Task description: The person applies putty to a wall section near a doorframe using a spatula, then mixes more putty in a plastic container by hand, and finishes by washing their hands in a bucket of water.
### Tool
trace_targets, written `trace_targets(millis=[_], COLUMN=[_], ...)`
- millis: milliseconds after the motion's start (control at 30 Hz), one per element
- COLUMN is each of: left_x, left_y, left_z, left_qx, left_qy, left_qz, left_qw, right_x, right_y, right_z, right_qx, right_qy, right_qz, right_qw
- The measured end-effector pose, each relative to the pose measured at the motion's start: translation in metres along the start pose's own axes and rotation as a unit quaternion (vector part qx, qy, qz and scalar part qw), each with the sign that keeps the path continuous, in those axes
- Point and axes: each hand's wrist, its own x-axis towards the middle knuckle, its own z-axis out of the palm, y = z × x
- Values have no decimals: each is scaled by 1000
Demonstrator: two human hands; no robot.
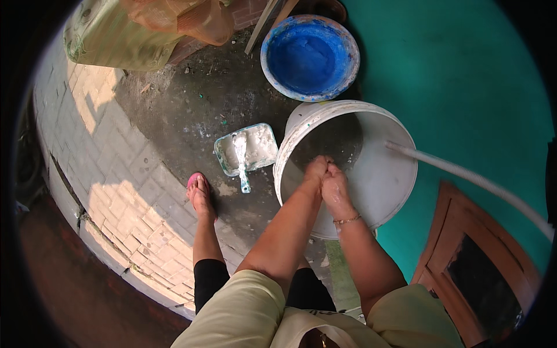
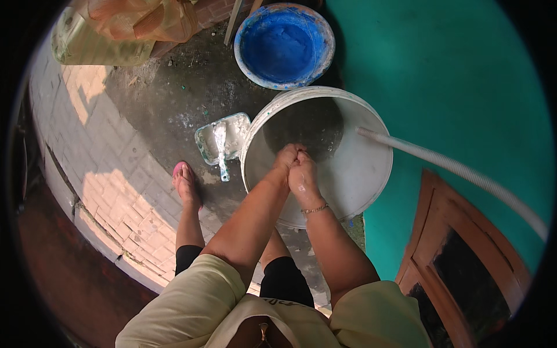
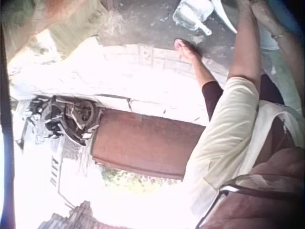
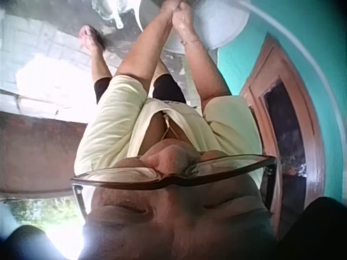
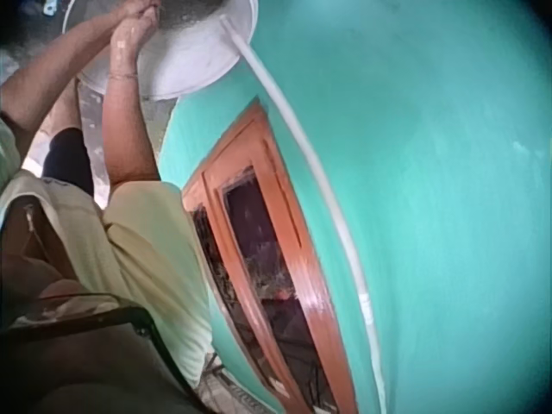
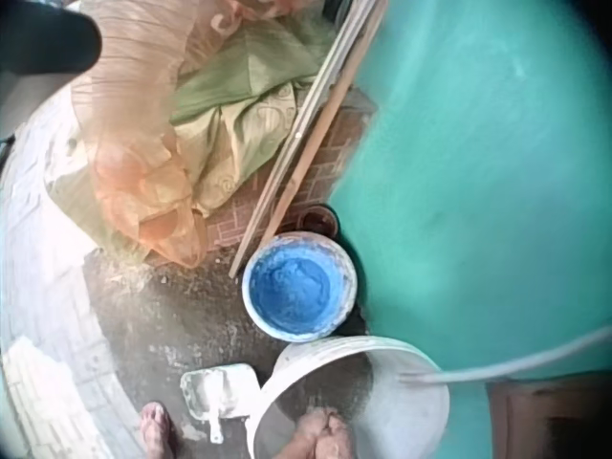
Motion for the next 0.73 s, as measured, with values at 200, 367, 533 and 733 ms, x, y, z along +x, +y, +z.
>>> trace_targets(millis=[200,367,533,733], left_x=[-34,-111,-116,30], left_y=[6,9,7,-25], left_z=[10,-30,-119,-235], left_qx=[359,337,235,297], left_qy=[102,4,222,218], left_qz=[214,617,604,-70], left_qw=[903,711,728,927], right_x=[44,123,165,155], right_y=[1,23,95,116], right_z=[-64,-46,-24,1], right_qx=[231,123,216,293], right_qy=[-194,-234,-124,-119], right_qz=[254,339,374,409], right_qw=[919,903,894,856])
